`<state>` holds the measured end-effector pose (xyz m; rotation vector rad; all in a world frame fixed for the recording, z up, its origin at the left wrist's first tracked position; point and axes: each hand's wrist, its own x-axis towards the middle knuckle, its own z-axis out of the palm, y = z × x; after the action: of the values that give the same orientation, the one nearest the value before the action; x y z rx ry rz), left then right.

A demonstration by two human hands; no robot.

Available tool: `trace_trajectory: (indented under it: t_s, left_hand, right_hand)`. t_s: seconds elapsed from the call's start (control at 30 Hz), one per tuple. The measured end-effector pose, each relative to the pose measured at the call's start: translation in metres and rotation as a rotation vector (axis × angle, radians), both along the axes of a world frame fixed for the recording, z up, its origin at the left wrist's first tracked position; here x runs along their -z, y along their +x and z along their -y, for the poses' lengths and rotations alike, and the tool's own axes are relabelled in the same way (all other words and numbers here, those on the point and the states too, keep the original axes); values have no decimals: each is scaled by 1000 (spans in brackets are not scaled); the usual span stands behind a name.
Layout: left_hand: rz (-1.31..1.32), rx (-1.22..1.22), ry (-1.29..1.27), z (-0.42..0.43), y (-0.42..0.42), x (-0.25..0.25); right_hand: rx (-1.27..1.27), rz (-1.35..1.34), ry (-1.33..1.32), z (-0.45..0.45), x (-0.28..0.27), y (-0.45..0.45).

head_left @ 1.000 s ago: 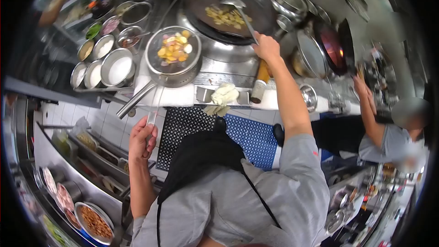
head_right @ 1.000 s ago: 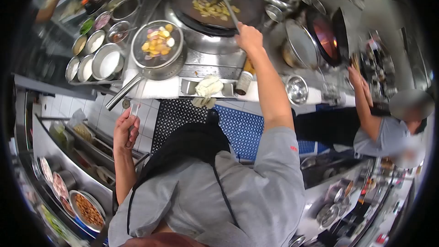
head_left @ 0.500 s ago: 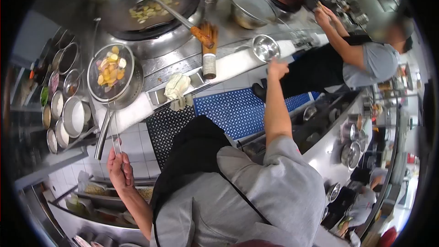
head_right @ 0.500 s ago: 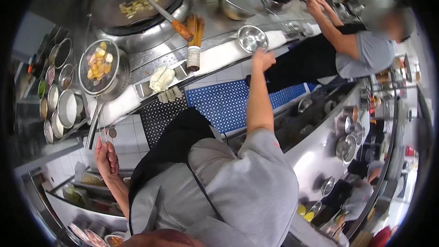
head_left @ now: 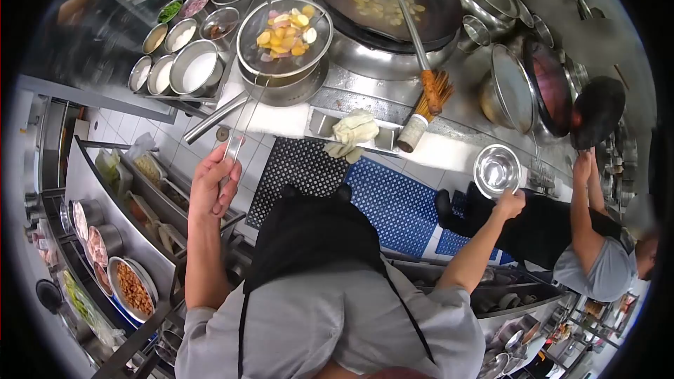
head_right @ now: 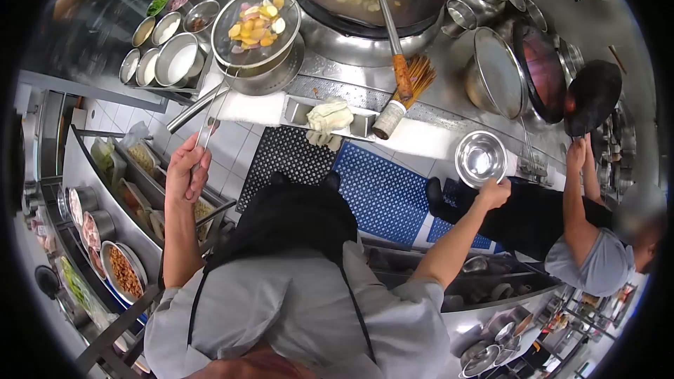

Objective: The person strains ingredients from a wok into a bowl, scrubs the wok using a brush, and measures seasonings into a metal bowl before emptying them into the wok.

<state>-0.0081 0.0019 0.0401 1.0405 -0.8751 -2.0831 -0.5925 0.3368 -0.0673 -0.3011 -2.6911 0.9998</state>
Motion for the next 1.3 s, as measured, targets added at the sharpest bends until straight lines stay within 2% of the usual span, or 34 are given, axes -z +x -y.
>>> trace_trajectory:
  t_s: [0.03, 0.07, 0.17, 0.23, 0.3, 0.37, 0.43, 0.47, 0.5, 0.57, 0.67, 0.73, 1.0, 1.3]
  left_hand:
    - [-19, 0, -4, 2, -1, 1]
    - [-45, 2, -6, 3, -1, -3]
    - [-63, 17, -11, 13, 7, -7]
    - [-62, 38, -28, 21, 13, -13]
    - [-66, 63, -43, 27, 22, -22]
    - [-83, 79, -65, 33, 30, -27]
    - [-117, 100, -52, 40, 40, -20]
    - [-132, 111, -44, 42, 45, -16]
    - [-129, 125, -27, 45, 50, -11]
    - [-117, 165, 6, 51, 60, -2]
    - [-88, 202, 20, 56, 71, 10]
    - [-88, 230, 15, 58, 78, 16]
    - [61, 288, -183, 50, 82, -10]
    - [129, 456, -296, 40, 47, -25]
  right_hand:
    - [-12, -15, -26, -3, -8, -3]
    - [-50, 19, -219, -8, -13, -6]
    - [-127, -248, -30, -18, -35, -5]
    - [-322, -150, -468, -5, -81, 26]
    - [-440, -92, -729, 19, -129, 82]
    - [-554, -103, -913, 31, -134, 104]
    - [-519, -94, -534, 51, -116, 128]
    - [-688, -67, -464, 64, -104, 142]
    - [-629, 114, -325, 85, -113, 173]
    - [-684, 226, -508, 118, -105, 226]
    - [-788, 220, -495, 157, -89, 268]
    - [-755, 290, -619, 185, -85, 286]
    - [-617, 439, -901, 273, -57, 289]
    - [-515, 457, -1146, 293, -92, 295]
